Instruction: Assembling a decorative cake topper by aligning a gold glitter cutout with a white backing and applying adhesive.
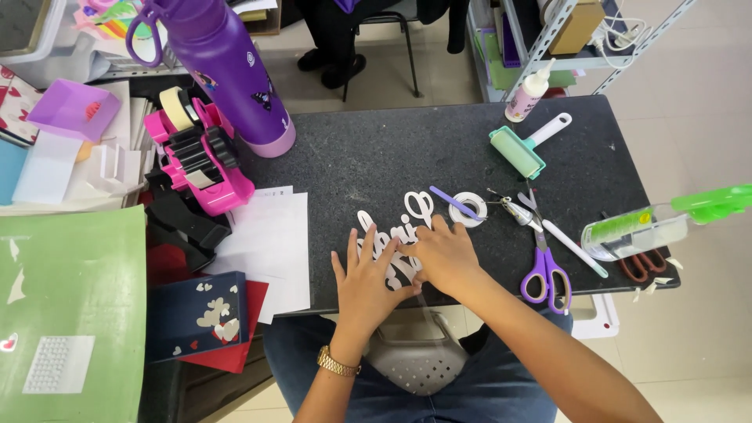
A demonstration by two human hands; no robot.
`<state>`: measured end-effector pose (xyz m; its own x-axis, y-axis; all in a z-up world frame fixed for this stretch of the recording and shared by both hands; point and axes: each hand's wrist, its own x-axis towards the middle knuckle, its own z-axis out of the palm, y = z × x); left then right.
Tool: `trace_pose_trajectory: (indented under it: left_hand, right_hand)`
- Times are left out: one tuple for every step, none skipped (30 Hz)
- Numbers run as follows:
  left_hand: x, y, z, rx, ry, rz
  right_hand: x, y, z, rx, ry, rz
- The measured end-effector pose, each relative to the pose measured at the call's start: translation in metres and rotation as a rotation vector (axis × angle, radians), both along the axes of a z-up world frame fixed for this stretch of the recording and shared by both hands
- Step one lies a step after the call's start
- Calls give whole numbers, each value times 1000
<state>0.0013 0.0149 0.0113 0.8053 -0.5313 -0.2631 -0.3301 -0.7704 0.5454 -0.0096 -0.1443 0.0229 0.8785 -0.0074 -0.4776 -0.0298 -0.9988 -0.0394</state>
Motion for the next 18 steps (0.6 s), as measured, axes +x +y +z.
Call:
trace_pose_trajectory:
  left_hand:
    - [0, -1, -1, 0, -1, 7]
    - [1, -2, -2, 2, -3, 15]
    - [1, -2, -2, 3, -3, 16]
    - [2, -2, -3, 16, 8, 19]
    - [2, -2, -3, 29, 19, 22]
    - [3, -3, -2, 32, 20, 20]
    - [3, -3, -1, 28, 16, 23]
    - [3, -3, 1, 24, 10, 26]
    - [3, -3, -1, 26, 11, 25]
    - [3, -2, -1, 29, 8, 29]
    - [3, -2, -2, 32, 4, 33]
    - [4, -2, -3, 35, 5, 32]
    - [4, -3, -4, 40, 1, 30]
    - [4, -3, -4, 45, -3, 29]
    - [3, -3, -3, 47, -3, 30]
    - [3, -3, -1, 45, 6, 35]
    - [3, -3, 0, 43, 16, 40]
    - [3, -3, 0, 43, 16, 40]
  right_hand:
    - [0, -1, -3, -1, 0, -2]
    - [1, -1, -5, -1, 1, -2]
    - [1, -1, -4, 1, 1, -1]
    - [1, 0, -2, -4, 6, 4]
    - [1, 0, -1, -10, 12, 10]
    - [1, 1, 3, -7, 13, 9]
    - [0, 2, 6, -10, 17, 9]
    - [0, 2, 10, -14, 21, 9]
    - [-2, 2, 9, -12, 21, 9]
    - [-3, 2, 8, -11, 17, 4]
    - [-4, 2, 7, -9, 14, -2]
    - [-5, 0, 6, -7, 14, -2]
    - [-6, -1, 5, -4, 6, -11]
    - [-7, -2, 5, -2, -3, -18]
    - [-7, -4, -1, 0, -2, -17]
    - [-7, -6, -5, 6, -24, -14]
    - [-6, -8, -10, 12, -46, -10]
    - [-8, -11, -8, 13, -45, -9]
